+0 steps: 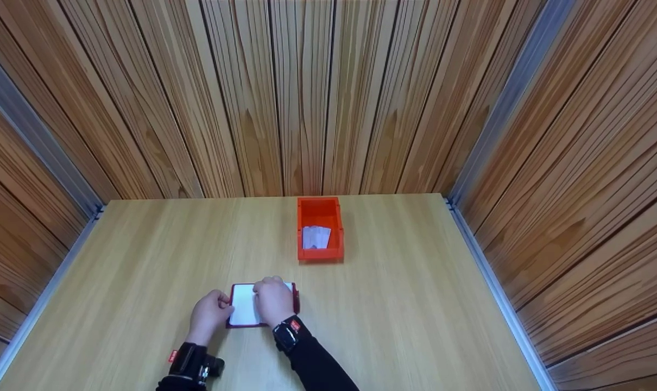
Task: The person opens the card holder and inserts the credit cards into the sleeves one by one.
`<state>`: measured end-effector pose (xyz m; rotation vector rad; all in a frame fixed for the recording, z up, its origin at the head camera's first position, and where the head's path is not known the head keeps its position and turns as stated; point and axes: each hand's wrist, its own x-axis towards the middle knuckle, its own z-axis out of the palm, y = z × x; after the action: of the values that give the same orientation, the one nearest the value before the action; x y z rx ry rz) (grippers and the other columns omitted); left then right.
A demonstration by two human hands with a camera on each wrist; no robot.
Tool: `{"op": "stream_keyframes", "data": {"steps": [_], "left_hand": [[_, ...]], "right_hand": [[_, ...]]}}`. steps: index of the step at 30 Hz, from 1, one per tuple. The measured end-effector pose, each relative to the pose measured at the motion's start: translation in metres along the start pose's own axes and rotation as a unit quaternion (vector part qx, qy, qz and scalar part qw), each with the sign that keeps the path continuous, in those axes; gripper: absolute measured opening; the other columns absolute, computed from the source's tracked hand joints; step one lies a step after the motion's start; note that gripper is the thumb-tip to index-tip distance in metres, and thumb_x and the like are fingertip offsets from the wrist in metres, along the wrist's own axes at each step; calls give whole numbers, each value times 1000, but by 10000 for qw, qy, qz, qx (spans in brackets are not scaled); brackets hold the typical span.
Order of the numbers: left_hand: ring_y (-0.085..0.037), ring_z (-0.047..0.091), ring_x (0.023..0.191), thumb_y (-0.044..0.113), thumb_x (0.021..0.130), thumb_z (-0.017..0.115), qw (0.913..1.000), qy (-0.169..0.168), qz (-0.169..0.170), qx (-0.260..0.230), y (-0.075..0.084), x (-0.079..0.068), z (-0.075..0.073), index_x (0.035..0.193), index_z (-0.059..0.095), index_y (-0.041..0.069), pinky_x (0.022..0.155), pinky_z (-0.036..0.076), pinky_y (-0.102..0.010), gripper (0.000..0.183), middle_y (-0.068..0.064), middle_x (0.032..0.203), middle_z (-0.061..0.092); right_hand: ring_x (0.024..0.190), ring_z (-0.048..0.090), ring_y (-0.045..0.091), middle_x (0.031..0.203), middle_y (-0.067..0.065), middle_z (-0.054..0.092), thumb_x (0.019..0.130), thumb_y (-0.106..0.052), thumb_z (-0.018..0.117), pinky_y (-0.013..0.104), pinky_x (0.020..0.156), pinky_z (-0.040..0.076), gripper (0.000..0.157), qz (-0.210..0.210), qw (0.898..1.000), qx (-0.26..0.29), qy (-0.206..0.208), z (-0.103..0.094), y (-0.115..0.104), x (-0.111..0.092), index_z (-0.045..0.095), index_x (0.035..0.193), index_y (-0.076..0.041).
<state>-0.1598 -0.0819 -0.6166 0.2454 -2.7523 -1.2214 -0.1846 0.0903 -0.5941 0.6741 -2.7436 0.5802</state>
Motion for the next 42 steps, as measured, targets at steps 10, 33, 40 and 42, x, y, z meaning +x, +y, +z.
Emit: {"op": "stream_keyframes", "data": {"steps": [10,33,40,42], "left_hand": [[-23,57,68,-1,75,71,9999,-13,21,-139,0,0,0,79,59,2,63,46,-40,12,-4,70,58],[-25,58,69,0,72,71,9998,80,66,-196,-3,-1,1,80,60,2,64,47,-41,15,-5,71,61],[-24,58,67,0,71,72,9996,123,143,-192,-3,-2,0,79,59,2,63,46,-41,15,-4,70,60],[-25,58,67,0,71,72,9996,130,173,-198,-4,-2,0,79,59,2,63,47,-41,16,-5,70,61]], "right_hand": [[91,60,19,94,0,68,80,-12,77,32,77,51,13,-219,9995,-68,220,-2,-7,12,74,93,-11],[85,61,22,93,3,66,78,-12,80,31,73,51,22,-189,9998,-40,-2,25,-19,21,71,97,-9],[80,63,21,86,2,62,76,-11,79,31,68,51,20,-88,9999,-115,-81,31,-22,25,70,94,-8],[80,63,21,86,2,62,76,-10,79,32,68,51,20,-47,9999,-103,-119,33,-22,25,70,93,-9]]}}
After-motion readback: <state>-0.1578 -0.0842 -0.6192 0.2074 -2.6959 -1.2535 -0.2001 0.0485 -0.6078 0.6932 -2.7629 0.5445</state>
